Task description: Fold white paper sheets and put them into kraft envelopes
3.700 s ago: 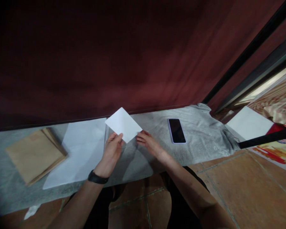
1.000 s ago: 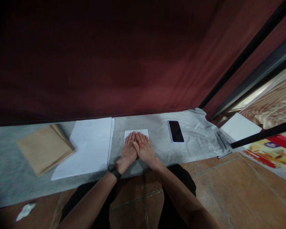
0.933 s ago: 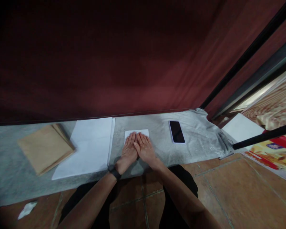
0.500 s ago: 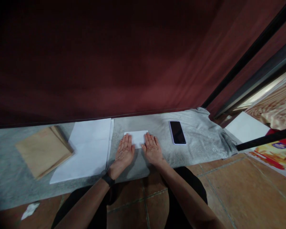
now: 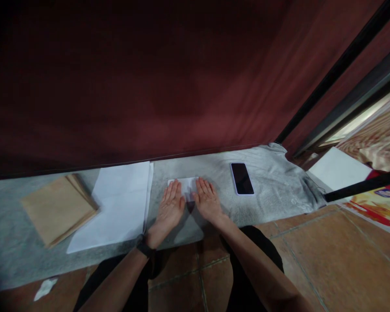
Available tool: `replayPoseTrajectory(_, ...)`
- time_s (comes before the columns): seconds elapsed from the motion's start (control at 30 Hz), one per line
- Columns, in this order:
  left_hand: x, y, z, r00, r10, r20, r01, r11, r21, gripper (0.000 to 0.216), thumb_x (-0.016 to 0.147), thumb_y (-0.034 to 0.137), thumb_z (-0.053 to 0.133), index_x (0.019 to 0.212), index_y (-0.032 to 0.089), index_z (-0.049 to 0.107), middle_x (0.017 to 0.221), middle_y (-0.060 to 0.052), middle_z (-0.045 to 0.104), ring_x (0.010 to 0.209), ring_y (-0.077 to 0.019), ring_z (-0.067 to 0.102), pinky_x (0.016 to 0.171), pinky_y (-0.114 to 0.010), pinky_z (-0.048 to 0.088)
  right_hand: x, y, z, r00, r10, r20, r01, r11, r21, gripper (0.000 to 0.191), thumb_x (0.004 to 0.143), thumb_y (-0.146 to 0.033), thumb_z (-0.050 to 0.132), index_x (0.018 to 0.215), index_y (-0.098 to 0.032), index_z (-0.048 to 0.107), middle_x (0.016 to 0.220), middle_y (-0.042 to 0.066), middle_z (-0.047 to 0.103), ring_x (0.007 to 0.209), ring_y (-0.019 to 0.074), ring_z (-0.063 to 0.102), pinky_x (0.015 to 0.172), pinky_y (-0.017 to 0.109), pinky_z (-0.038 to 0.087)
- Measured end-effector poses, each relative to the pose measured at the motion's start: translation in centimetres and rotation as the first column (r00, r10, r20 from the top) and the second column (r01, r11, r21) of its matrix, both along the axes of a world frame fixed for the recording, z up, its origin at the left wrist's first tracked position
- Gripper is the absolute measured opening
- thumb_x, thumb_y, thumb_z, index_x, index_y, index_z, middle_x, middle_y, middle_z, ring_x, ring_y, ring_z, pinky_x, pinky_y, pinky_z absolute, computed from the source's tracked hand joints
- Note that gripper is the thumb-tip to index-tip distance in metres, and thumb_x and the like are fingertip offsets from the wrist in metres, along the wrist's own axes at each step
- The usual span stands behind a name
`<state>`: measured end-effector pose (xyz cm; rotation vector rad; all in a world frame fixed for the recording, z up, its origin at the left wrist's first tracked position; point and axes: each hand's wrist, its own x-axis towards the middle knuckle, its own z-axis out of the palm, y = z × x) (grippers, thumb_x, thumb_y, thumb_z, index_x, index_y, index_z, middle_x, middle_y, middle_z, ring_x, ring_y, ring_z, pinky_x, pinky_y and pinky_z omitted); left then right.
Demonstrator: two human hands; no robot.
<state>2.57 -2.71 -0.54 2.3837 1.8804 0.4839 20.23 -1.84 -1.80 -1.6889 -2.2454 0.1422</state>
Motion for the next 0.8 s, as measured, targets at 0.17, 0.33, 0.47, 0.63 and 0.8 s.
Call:
replayPoseTrajectory(0.17,1.9,1.7,-0.6,0.987,-0.158,0.000,0.157,0.984,-0.084,0.060,0.100,0.019,0.029,0.158,0.007,0.030,0.165,-0.017,0.033,0.156,-0.0239,0.022,0.127,-0.047,0.025,-1.5,1.7,0.9,0.994,0.098,-0.043,-0.101,0.993,-0.066,0.056,0.109,-0.040,0.022,0.156,-0.015,0.041,0.162,0.009,0.039,0.152,0.0210,0.032,0.126,0.045,0.026)
replayPoseTrajectory(0.33,1.8,2.4,-1.2,0.993,-0.092,-0.072,0.084,0.990,-0.117,0.058,0.101,0.019,0.029,0.156,0.002,0.033,0.165,-0.019,0.030,0.156,-0.0267,0.019,0.128,-0.046,0.020,-2.1,2.1,0.0,0.998,0.063,-0.009,-0.064,0.997,-0.047,0.057,0.109,-0.041,0.025,0.155,-0.011,0.042,0.161,0.012,0.040,0.152,0.0243,0.032,0.126,0.047,0.024)
replayPoseTrajectory(0.47,0.9,2.4,-1.3,0.998,-0.016,-0.067,0.011,0.997,-0.076,0.059,0.102,0.025,0.030,0.156,0.003,0.033,0.165,-0.020,0.030,0.156,-0.0270,0.020,0.127,-0.047,0.021,-1.5,1.9,-0.6,0.999,0.035,0.017,-0.036,0.999,0.022,0.056,0.109,-0.040,0.029,0.156,-0.012,0.040,0.161,0.013,0.040,0.151,0.0256,0.034,0.125,0.048,0.025)
replayPoseTrajectory(0.63,0.0,2.1,-1.3,0.995,0.055,-0.080,-0.060,0.996,-0.061,0.062,0.102,0.032,0.034,0.157,0.004,0.031,0.165,-0.020,0.030,0.156,-0.0271,0.020,0.127,-0.046,0.021,-0.3,1.8,-0.8,0.998,-0.023,0.053,0.020,0.999,0.050,0.058,0.108,-0.040,0.035,0.157,-0.010,0.038,0.161,0.015,0.038,0.150,0.0277,0.036,0.124,0.048,0.025)
replayPoseTrajectory(0.8,-0.4,1.9,-1.1,0.988,0.119,-0.101,-0.125,0.991,-0.054,0.064,0.103,0.036,0.034,0.156,-0.001,0.033,0.164,-0.023,0.030,0.156,-0.0300,0.021,0.127,-0.049,0.022,0.5,1.7,-0.5,0.996,-0.060,0.063,0.057,0.997,0.050,0.057,0.107,-0.037,0.038,0.155,-0.006,0.039,0.160,0.018,0.039,0.150,0.0302,0.036,0.124,0.051,0.026)
